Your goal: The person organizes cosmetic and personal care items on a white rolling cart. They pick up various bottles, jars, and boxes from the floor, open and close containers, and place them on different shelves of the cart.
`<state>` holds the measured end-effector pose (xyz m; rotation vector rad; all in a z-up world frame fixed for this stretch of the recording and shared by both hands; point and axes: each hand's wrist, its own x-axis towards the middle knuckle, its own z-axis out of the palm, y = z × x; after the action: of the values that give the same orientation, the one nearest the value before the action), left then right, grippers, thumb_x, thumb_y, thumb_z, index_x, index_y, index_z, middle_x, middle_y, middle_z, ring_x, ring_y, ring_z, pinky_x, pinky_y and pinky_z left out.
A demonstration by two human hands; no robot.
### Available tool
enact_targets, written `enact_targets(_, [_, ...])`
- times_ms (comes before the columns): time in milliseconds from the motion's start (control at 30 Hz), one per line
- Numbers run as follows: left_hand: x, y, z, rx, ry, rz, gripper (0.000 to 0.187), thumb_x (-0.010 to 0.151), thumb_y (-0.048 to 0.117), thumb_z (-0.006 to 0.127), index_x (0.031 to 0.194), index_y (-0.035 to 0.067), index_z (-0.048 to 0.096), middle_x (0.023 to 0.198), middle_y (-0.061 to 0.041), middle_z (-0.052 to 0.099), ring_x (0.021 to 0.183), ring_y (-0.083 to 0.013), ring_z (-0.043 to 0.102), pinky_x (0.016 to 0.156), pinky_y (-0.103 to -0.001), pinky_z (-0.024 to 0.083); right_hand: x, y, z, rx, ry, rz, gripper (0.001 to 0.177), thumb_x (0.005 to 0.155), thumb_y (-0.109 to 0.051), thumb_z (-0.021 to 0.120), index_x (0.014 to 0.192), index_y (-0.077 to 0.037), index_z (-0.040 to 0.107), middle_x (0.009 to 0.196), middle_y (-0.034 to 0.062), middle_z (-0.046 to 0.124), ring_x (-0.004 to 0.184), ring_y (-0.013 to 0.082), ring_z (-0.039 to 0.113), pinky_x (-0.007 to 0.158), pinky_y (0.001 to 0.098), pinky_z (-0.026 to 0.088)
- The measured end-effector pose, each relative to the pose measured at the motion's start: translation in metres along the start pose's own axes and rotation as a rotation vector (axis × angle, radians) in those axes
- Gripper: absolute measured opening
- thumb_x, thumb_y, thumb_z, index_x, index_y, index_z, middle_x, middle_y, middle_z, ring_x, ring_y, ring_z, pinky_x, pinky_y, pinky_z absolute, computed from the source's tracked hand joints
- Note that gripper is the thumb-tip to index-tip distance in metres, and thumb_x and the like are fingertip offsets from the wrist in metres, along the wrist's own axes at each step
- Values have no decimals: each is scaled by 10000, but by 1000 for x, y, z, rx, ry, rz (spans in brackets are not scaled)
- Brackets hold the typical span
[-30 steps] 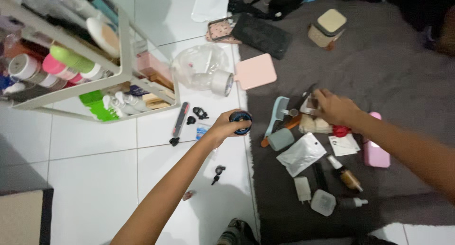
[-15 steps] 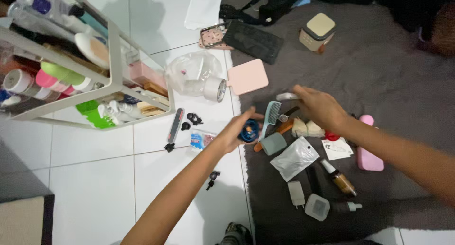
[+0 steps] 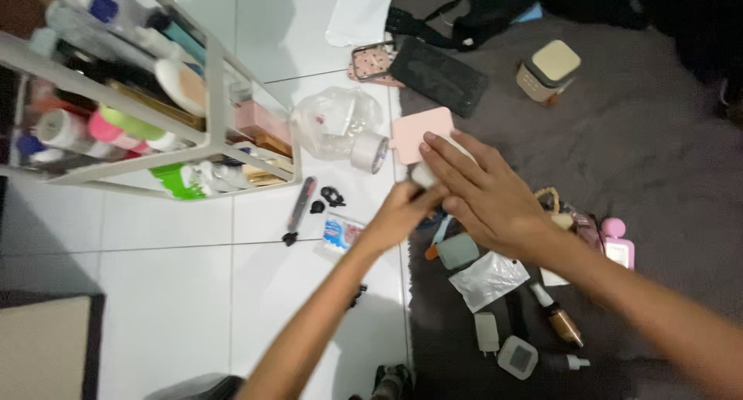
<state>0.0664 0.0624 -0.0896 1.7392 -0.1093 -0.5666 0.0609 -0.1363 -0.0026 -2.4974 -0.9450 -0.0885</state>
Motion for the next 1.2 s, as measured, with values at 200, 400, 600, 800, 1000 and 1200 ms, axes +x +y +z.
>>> enact_targets(200, [-78,114,-17,295,-78,104,296,946,270,713,979,-24,704,694,-159,647,615,-205,614,590,-369,484,35,-60,-76,289,98,316,386,1057,-322,388,1363,-208,594,1374,145,580,1165,325,601,967,482,498])
enact_targets(400, [-168,285,-49,115,2,23,310,923,321,711,1048,39,737,888,-177,758,806,-299,744,724,-385,569,78,-111,-204,724,164,540,366,1121,-237,346,1196,-88,671,1224,144,682,1079,270,636,934,357,487])
enact_targets(600, [-262,483,-96,324,247,117,343,867,366,725,1059,85,771,932,-124,763,801,-300,737,700,-375,551,96,-230,-355,1108,-88,492,320,1004,-153,569,1292,-14,580,1130,123,670,996,177,669,843,326,558])
enact_targets(800, [-370,640,-127,294,415,-62,330,833,395,760,941,84,759,788,-107,745,673,-251,709,612,-357,524,121,-335,-495,1002,-188,574,277,949,-183,651,1180,-35,619,939,116,722,784,161,710,657,297,588])
enact_targets(1000, [-470,664,-170,-825,631,-17,311,945,353,667,951,43,680,896,-103,724,745,-240,733,641,-361,598,143,-428,-575,865,-90,682,263,958,-162,615,1194,-47,595,917,136,722,755,165,713,631,329,600])
enact_targets(1200, [-578,612,-235,-1239,688,-14,289,981,330,587,1055,51,616,967,-132,689,832,-309,753,736,-421,649,157,-494,-575,945,144,706,348,974,-84,644,1303,-27,542,893,157,544,706,166,597,667,358,609])
